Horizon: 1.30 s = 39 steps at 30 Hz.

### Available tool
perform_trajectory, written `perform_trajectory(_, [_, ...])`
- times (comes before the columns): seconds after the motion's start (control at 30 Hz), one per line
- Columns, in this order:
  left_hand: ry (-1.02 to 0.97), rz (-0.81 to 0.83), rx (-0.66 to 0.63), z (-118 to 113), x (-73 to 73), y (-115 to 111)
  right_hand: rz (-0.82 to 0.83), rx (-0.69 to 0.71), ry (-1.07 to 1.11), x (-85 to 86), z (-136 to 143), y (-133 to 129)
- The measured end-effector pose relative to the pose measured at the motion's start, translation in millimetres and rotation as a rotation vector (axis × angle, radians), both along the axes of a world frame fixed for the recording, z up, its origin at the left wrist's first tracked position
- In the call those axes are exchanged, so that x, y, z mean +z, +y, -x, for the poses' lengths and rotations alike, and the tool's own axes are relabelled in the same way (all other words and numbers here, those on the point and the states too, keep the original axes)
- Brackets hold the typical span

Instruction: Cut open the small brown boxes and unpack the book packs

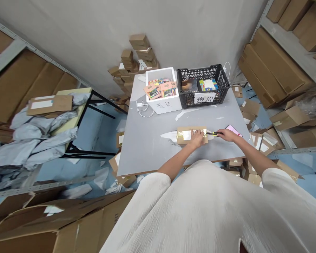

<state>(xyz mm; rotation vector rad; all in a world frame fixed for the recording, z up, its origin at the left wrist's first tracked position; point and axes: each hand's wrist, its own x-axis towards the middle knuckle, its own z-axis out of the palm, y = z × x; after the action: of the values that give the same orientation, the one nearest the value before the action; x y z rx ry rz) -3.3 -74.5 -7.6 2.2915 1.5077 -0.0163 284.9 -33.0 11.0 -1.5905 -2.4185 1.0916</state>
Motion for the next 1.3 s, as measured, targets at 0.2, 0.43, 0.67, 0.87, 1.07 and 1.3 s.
perform_trajectory(0.2, [0.01, -0.031, 0.001, 0.5, 2.9, -7.9, -0.201, 0.184, -0.182, -0.6, 22.4, 23.0])
perform_trajectory(0.43, [-0.015, -0.043, 0.0, 3.4, 4.3, -14.6, -0.046, 0.123, -0.059, -6.5, 28.1, 31.3])
perform_trajectory(0.67, [-0.028, -0.028, 0.003, 5.4, 5.1, -15.0, 0.303, 0.049, 0.09, -7.2, 5.9, 5.0])
perform_trajectory(0.87, [-0.048, 0.003, 0.013, 9.4, 6.9, -9.7, 0.369, -0.045, 0.137, -12.2, -4.7, -21.4])
perform_trajectory(1.07, [-0.16, -0.041, 0.035, 16.8, 11.7, -2.9, 0.253, -0.281, 0.23, -12.2, -9.3, -34.2])
perform_trajectory(1.3, [-0.149, -0.113, 0.124, 23.5, 5.0, 8.2, 0.087, -0.219, 0.193, -0.4, 2.7, -42.1])
